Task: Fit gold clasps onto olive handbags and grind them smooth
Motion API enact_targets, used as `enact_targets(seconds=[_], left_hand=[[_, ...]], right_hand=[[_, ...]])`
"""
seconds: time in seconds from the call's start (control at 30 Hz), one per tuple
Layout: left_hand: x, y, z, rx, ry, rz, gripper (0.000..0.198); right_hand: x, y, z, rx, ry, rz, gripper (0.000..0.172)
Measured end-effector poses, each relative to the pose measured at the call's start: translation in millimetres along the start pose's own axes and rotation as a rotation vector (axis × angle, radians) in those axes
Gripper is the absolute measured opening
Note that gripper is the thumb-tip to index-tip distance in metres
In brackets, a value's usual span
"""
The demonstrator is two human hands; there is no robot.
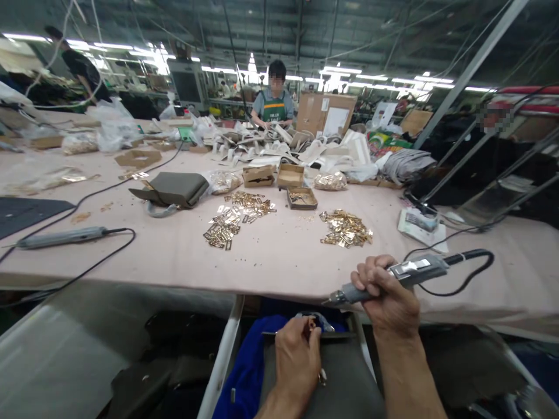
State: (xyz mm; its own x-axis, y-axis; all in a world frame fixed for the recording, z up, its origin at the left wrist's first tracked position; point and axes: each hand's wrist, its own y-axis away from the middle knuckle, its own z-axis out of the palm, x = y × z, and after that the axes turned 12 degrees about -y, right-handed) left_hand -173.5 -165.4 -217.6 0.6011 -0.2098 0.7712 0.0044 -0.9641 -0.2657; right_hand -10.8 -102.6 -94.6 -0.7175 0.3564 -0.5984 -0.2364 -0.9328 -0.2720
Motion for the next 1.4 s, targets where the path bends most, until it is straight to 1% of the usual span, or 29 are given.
enact_targets(seconds=[0.07, 0.1, 0.17, 0.2, 0.27, 0.4, 0.53, 0.63, 0.7, 0.8, 0.87, 0.93, 0.97, 1.07, 1.17, 1.27, 1.4], left_hand=[[-2.4, 3.0, 10.7, 0.096, -0.165, 0.142, 0.021], [-4.3, 4.0, 17.6, 0.143, -0.238, 0.190, 0.025], [-8.3, 4.4, 31.6, 0.215, -0.374, 0.245, 0.030], [-9.7, 3.5, 37.7, 0.232, -0.435, 0.253, 0.031], [-11.4, -0.1, 46.7, 0.232, -0.528, 0.244, 0.032], [-14.0, -8.5, 57.4, 0.203, -0.633, 0.224, 0.038], [-21.8, -8.4, 72.6, 0.215, -0.643, 0.211, 0.043], [-28.5, -6.8, 79.8, 0.256, -0.549, 0.158, 0.043], [-31.3, -9.2, 76.4, 0.214, -0.397, 0.128, 0.042], [-32.9, -17.6, 62.8, 0.040, -0.092, 0.059, 0.034], [-33.8, -22.9, 54.9, -0.094, 0.109, -0.066, 0.030], [-35.8, -25.2, 51.2, -0.206, 0.303, -0.196, 0.031], [-37.5, -25.1, 50.8, -0.251, 0.390, -0.239, 0.032], [-44.3, -21.9, 51.2, -0.344, 0.558, -0.262, 0.039], [-51.4, -19.4, 51.5, -0.399, 0.611, -0.280, 0.047], [-55.6, -20.1, 53.5, -0.383, 0.644, -0.326, 0.050], [-56.4, -22.4, 59.2, -0.352, 0.661, -0.366, 0.051]], right_hand=[[-2.8, -8.0, -8.6, 0.103, -0.030, -0.037, 0.021], [-3.0, -11.5, -12.4, 0.146, -0.051, -0.046, 0.022], [-1.9, -18.1, -17.5, 0.209, -0.091, -0.056, 0.028], [-0.8, -21.4, -18.7, 0.233, -0.104, -0.064, 0.030], [2.1, -28.4, -19.0, 0.265, -0.114, -0.089, 0.031], [9.5, -47.6, -18.0, 0.323, -0.117, -0.162, 0.033], [14.5, -82.4, -25.0, 0.408, -0.155, -0.205, 0.034], [18.1, -119.5, -33.9, 0.432, -0.216, -0.252, 0.027], [24.3, -146.3, -39.8, 0.444, -0.247, -0.232, 0.023], [41.4, -183.7, -48.0, 0.494, -0.259, -0.126, 0.019], [55.6, -204.0, -53.8, 0.532, -0.273, -0.093, 0.017], [69.2, -219.5, -60.0, 0.557, -0.287, -0.091, 0.017], [75.2, -225.2, -63.2, 0.564, -0.289, -0.088, 0.018], [89.8, -235.0, -72.4, 0.567, -0.283, -0.071, 0.020], [100.9, -235.6, -80.2, 0.554, -0.259, -0.053, 0.024], [109.9, -231.6, -84.9, 0.535, -0.219, -0.040, 0.028], [117.8, -227.3, -85.9, 0.518, -0.177, -0.042, 0.034]])
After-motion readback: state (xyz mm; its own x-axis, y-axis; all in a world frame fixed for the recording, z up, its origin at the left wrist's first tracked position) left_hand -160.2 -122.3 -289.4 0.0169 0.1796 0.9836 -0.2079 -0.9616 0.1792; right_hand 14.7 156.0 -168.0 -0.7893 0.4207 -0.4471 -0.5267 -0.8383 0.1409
